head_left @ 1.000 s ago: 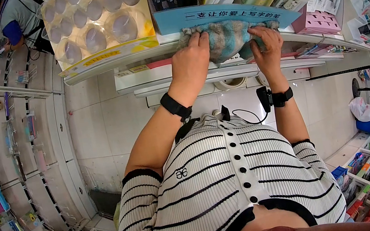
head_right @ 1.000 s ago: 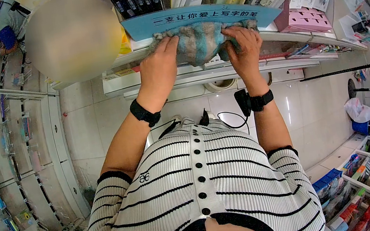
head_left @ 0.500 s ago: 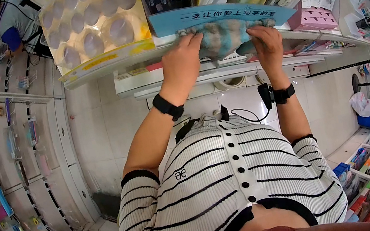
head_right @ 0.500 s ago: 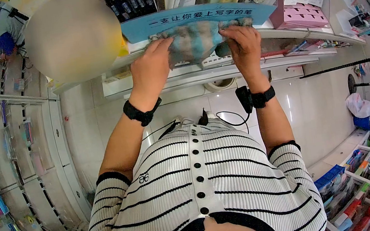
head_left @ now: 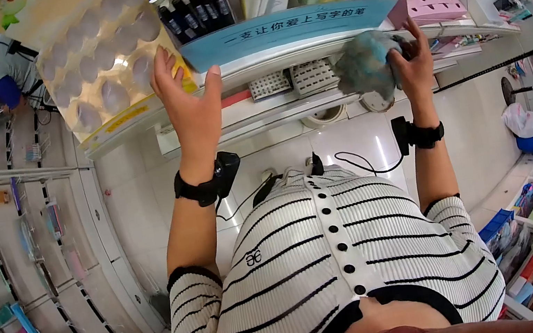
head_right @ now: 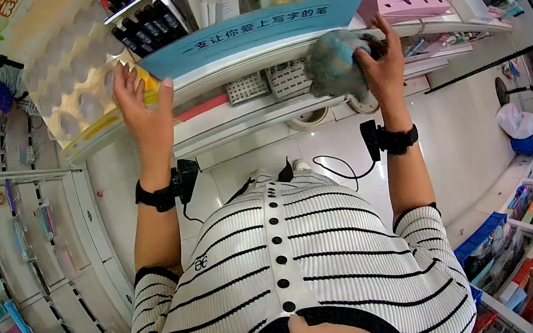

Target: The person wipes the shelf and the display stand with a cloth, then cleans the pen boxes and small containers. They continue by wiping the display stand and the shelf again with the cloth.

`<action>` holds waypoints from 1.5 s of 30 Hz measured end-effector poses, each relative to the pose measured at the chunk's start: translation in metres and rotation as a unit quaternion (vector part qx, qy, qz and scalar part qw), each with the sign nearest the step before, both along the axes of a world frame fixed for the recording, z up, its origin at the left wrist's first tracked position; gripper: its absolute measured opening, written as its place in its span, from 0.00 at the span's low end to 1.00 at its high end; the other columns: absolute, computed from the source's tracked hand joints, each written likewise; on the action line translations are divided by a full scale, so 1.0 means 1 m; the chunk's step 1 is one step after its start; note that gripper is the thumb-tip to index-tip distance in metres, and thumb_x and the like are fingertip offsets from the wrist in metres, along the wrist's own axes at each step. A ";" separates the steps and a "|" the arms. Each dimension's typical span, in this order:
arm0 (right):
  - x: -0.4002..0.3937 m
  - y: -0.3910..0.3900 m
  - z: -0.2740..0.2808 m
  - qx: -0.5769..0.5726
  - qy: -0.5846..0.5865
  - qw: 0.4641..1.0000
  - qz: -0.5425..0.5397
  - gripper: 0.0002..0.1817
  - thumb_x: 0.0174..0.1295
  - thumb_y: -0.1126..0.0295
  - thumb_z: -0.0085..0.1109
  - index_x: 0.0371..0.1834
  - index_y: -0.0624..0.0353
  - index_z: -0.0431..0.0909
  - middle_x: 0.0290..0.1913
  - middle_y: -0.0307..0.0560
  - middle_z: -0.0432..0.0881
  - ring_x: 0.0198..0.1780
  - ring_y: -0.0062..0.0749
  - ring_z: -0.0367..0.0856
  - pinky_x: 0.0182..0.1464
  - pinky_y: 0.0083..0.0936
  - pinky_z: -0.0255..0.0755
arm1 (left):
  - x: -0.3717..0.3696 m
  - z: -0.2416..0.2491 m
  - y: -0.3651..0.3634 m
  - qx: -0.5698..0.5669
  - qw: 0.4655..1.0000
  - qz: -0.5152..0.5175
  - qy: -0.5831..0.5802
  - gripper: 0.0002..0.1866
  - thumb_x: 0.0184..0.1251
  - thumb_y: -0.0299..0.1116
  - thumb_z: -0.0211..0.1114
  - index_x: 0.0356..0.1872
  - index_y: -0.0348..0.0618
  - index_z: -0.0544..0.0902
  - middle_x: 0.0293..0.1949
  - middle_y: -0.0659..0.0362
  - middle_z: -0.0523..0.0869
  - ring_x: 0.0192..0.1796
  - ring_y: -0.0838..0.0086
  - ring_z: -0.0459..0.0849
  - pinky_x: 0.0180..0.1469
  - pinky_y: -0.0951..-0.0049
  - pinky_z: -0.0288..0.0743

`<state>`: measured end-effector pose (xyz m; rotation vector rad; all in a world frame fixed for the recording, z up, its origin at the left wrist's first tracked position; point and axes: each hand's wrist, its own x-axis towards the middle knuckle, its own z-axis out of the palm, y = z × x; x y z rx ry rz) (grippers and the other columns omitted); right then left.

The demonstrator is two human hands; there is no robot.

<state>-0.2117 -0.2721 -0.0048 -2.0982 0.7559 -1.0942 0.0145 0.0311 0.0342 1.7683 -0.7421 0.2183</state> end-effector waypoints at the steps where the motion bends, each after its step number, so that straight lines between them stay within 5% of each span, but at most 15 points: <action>1: 0.001 -0.002 0.005 0.000 -0.001 1.000 -0.004 0.39 0.56 0.82 0.64 0.74 0.54 0.64 0.60 0.49 0.80 0.53 0.35 0.82 0.57 0.27 0.76 | 0.003 -0.004 -0.004 0.000 1.000 -0.004 -0.001 0.43 0.61 0.27 0.69 0.73 0.33 0.54 0.69 0.43 0.59 0.68 0.57 0.69 0.70 0.64 0.64; 3: 0.006 -0.005 0.017 0.076 0.059 0.995 0.017 0.41 0.54 0.83 0.64 0.75 0.54 0.63 0.66 0.51 0.76 0.52 0.34 0.82 0.54 0.27 0.77 | 0.008 -0.009 -0.010 -0.058 0.992 -0.072 0.088 0.44 0.61 0.28 0.69 0.74 0.29 0.53 0.69 0.41 0.62 0.69 0.56 0.68 0.71 0.64 0.62; 7: 0.013 -0.022 0.026 0.200 0.090 0.963 0.154 0.46 0.52 0.85 0.65 0.78 0.58 0.59 0.70 0.49 0.73 0.47 0.24 0.81 0.52 0.24 0.77 | 0.008 -0.004 -0.018 -0.029 0.992 -0.072 0.102 0.46 0.60 0.28 0.69 0.74 0.26 0.51 0.68 0.40 0.64 0.71 0.55 0.67 0.72 0.63 0.60; 11: 0.015 -0.017 0.030 0.233 0.076 0.953 0.176 0.47 0.51 0.86 0.64 0.78 0.59 0.57 0.73 0.50 0.69 0.48 0.24 0.79 0.52 0.22 0.76 | 0.008 -0.008 -0.023 -0.032 0.995 -0.053 0.077 0.45 0.58 0.28 0.70 0.73 0.27 0.54 0.67 0.41 0.67 0.68 0.54 0.69 0.71 0.62 0.60; 19: 0.009 -0.010 0.033 0.218 0.063 0.960 0.163 0.48 0.49 0.89 0.63 0.78 0.59 0.57 0.74 0.51 0.68 0.44 0.21 0.79 0.50 0.21 0.75 | -0.009 -0.005 -0.016 -0.043 0.995 -0.045 0.083 0.44 0.54 0.25 0.70 0.72 0.32 0.56 0.62 0.44 0.68 0.65 0.57 0.69 0.70 0.62 0.60; 30: 0.001 -0.001 0.023 0.203 0.045 0.966 0.152 0.48 0.48 0.88 0.63 0.78 0.58 0.58 0.74 0.51 0.68 0.43 0.22 0.78 0.49 0.21 0.75 | -0.018 -0.010 -0.014 -0.055 0.993 -0.035 0.099 0.47 0.56 0.25 0.70 0.75 0.33 0.52 0.69 0.43 0.63 0.70 0.57 0.67 0.72 0.63 0.59; 37: -0.017 0.012 -0.005 0.134 0.059 0.986 0.081 0.52 0.46 0.86 0.64 0.79 0.48 0.57 0.73 0.48 0.66 0.43 0.30 0.78 0.51 0.25 0.76 | -0.040 -0.017 -0.008 -0.022 0.998 0.028 0.050 0.47 0.58 0.26 0.69 0.76 0.35 0.51 0.70 0.43 0.61 0.71 0.56 0.67 0.74 0.61 0.56; 39: -0.027 0.014 -0.008 0.019 0.025 0.997 0.073 0.47 0.48 0.85 0.63 0.77 0.48 0.61 0.73 0.47 0.65 0.46 0.32 0.78 0.52 0.25 0.76 | -0.061 -0.014 -0.009 -0.042 0.991 0.101 -0.073 0.39 0.58 0.26 0.68 0.72 0.35 0.62 0.67 0.44 0.68 0.69 0.55 0.69 0.72 0.59 0.60; 40: -0.029 0.017 -0.005 0.031 -0.003 0.998 0.056 0.37 0.51 0.84 0.62 0.68 0.51 0.72 0.67 0.47 0.72 0.49 0.35 0.80 0.54 0.26 0.76 | -0.065 -0.019 -0.007 -0.043 0.992 0.094 -0.072 0.39 0.58 0.26 0.68 0.72 0.35 0.62 0.67 0.44 0.68 0.69 0.55 0.69 0.72 0.59 0.60; 42: -0.044 0.005 -0.011 -0.002 0.025 0.996 0.084 0.31 0.51 0.84 0.62 0.62 0.52 0.76 0.63 0.47 0.75 0.51 0.37 0.80 0.55 0.27 0.75 | -0.068 -0.031 -0.004 0.062 0.984 -0.041 -0.162 0.23 0.59 0.23 0.66 0.59 0.39 0.78 0.57 0.48 0.79 0.61 0.57 0.76 0.65 0.61 0.68; 43: -0.049 0.000 -0.013 -0.035 0.051 0.991 0.119 0.26 0.52 0.85 0.61 0.57 0.54 0.81 0.60 0.47 0.78 0.53 0.38 0.80 0.56 0.28 0.75 | -0.069 -0.033 -0.008 0.061 0.984 -0.047 -0.163 0.23 0.59 0.23 0.66 0.59 0.39 0.78 0.57 0.48 0.79 0.61 0.57 0.76 0.65 0.61 0.68; 45: -0.056 -0.002 -0.014 -0.028 0.061 0.993 0.095 0.23 0.52 0.85 0.61 0.53 0.55 0.82 0.57 0.47 0.79 0.54 0.39 0.80 0.56 0.29 0.75 | -0.073 -0.036 -0.016 0.087 0.969 -0.216 -0.080 0.13 0.61 0.19 0.63 0.45 0.41 0.85 0.47 0.53 0.84 0.53 0.60 0.81 0.57 0.65 0.74</action>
